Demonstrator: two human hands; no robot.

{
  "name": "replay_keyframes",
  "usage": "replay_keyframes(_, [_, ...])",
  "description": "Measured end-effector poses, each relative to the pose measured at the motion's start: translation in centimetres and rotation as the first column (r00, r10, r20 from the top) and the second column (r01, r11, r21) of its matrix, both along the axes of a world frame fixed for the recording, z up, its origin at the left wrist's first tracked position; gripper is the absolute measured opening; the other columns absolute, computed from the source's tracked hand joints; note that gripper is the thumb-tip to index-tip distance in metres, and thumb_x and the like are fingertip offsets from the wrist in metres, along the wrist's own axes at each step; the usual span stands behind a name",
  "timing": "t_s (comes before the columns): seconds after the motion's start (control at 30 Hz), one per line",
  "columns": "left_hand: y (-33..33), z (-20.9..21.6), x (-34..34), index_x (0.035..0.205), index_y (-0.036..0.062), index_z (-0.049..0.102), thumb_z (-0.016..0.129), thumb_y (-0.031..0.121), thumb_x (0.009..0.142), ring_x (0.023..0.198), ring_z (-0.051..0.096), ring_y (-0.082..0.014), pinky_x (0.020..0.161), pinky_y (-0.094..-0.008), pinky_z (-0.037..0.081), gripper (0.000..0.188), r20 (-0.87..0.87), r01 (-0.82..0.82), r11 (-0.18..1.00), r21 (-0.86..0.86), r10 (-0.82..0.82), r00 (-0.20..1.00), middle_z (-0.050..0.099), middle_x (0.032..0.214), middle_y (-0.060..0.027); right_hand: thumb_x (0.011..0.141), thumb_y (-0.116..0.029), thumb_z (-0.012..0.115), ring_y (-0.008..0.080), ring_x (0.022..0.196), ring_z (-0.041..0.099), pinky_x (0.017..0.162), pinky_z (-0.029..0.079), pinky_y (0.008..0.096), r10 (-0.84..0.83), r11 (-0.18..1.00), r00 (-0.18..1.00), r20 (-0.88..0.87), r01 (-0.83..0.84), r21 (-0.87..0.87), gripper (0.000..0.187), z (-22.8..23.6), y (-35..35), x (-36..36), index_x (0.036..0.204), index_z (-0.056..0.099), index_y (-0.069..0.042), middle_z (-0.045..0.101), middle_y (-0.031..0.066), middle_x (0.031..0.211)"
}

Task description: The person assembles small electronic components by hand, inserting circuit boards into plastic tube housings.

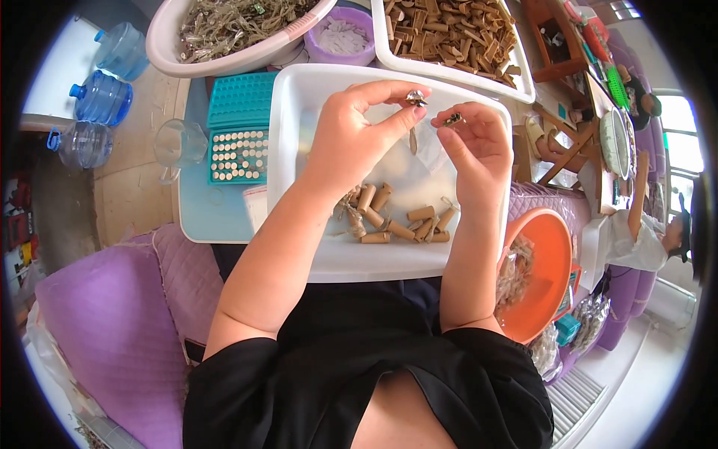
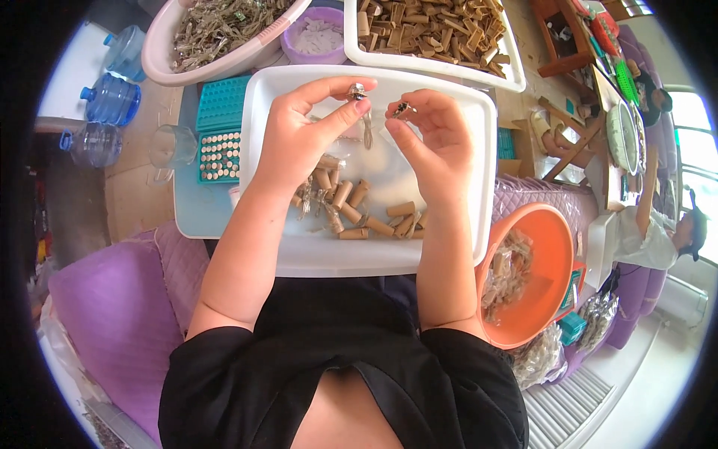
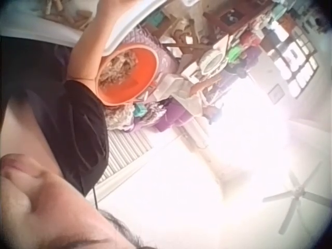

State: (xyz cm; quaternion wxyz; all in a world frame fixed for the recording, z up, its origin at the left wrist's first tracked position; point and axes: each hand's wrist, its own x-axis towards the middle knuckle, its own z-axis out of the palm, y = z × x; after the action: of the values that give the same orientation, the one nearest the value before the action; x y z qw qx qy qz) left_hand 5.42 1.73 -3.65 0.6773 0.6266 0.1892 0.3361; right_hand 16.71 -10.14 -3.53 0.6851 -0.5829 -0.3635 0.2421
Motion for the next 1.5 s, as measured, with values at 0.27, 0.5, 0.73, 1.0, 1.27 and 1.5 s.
replay_keyframes(0.27, [-0.11, -0.11, 0.02, 0.093, 0.0013, 0.066, 0.066, 0.009, 0.076, 0.076, 0.058, -0.0095, 0.069, -0.0231, 0.046, 0.019, 0.032, 0.006, 1.000, 0.020, -0.007, 0.999, 0.065, 0.080, -0.0046, 0.076, 0.005, 0.064, 0.0110, 0.086, 0.056, 0.078, 0.046, 0.0241, -0.070, 0.997, 0.995, -0.070, 0.068, -0.036, 0.030, 0.28, -0.03, 0.03, 0.103, 0.052, -0.001, 0.061, 0.0079, 0.094])
replay_keyframes(0.5, [0.11, -0.27, 0.11, 0.093, 0.0000, 0.064, 0.066, 0.009, 0.078, 0.077, 0.060, -0.0100, 0.070, -0.0233, 0.048, 0.018, 0.023, 0.018, 0.992, -0.128, -0.015, 1.000, 0.064, 0.082, -0.0052, 0.078, 0.005, 0.061, 0.0141, 0.085, 0.058, 0.081, 0.046, 0.0265, -0.086, 0.996, 0.992, -0.095, 0.084, -0.031, 0.031, 0.33, 0.09, -0.10, 0.107, 0.051, -0.001, 0.060, 0.0091, 0.092])
replay_keyframes(0.73, [0.29, 0.02, -0.20, 0.100, -0.0008, 0.060, 0.064, 0.014, 0.082, 0.076, 0.062, -0.0140, 0.071, -0.0254, 0.049, 0.023, 0.068, 0.100, 0.953, -0.287, -0.084, 0.994, 0.065, 0.087, -0.0078, 0.079, 0.004, 0.061, 0.0137, 0.082, 0.057, 0.079, 0.046, 0.0267, -0.079, 0.996, 0.995, -0.059, 0.076, -0.043, 0.031, 0.41, -0.18, 0.12, 0.108, 0.051, -0.001, 0.059, 0.0083, 0.089])
replay_keyframes(1.0, [0.37, 0.10, -0.35, 0.098, 0.0005, 0.063, 0.064, 0.015, 0.082, 0.079, 0.062, -0.0134, 0.074, -0.0253, 0.048, 0.021, 0.096, 0.121, 0.942, -0.312, -0.096, 0.991, 0.066, 0.086, -0.0086, 0.080, 0.002, 0.060, 0.0154, 0.080, 0.056, 0.078, 0.045, 0.0271, -0.043, 0.999, 0.992, -0.117, 0.045, 0.017, 0.030, 0.05, -0.24, 0.28, 0.108, 0.051, 0.000, 0.059, 0.0094, 0.088])
replay_keyframes(1.27, [0.41, 0.00, -0.39, 0.098, 0.0008, 0.063, 0.064, 0.014, 0.082, 0.085, 0.061, -0.0115, 0.078, -0.0234, 0.046, 0.021, 0.041, 0.088, 0.952, -0.292, -0.079, 0.996, 0.066, 0.088, -0.0083, 0.080, 0.001, 0.060, 0.0157, 0.081, 0.057, 0.078, 0.045, 0.0275, -0.041, 0.999, 0.991, -0.130, 0.043, 0.017, 0.030, 0.30, -0.28, 0.09, 0.109, 0.050, 0.000, 0.060, 0.0102, 0.089])
replay_keyframes(1.5, [0.29, 0.11, -0.38, 0.099, 0.0002, 0.063, 0.064, 0.017, 0.082, 0.084, 0.061, -0.0105, 0.073, -0.0230, 0.044, 0.024, 0.016, 0.139, 0.950, -0.279, -0.140, 0.990, 0.067, 0.088, -0.0091, 0.080, 0.002, 0.061, 0.0161, 0.082, 0.057, 0.079, 0.045, 0.0272, -0.036, 0.999, 0.993, -0.108, 0.040, 0.028, 0.030, 0.18, -0.30, 0.17, 0.108, 0.050, 0.000, 0.060, 0.0108, 0.091])
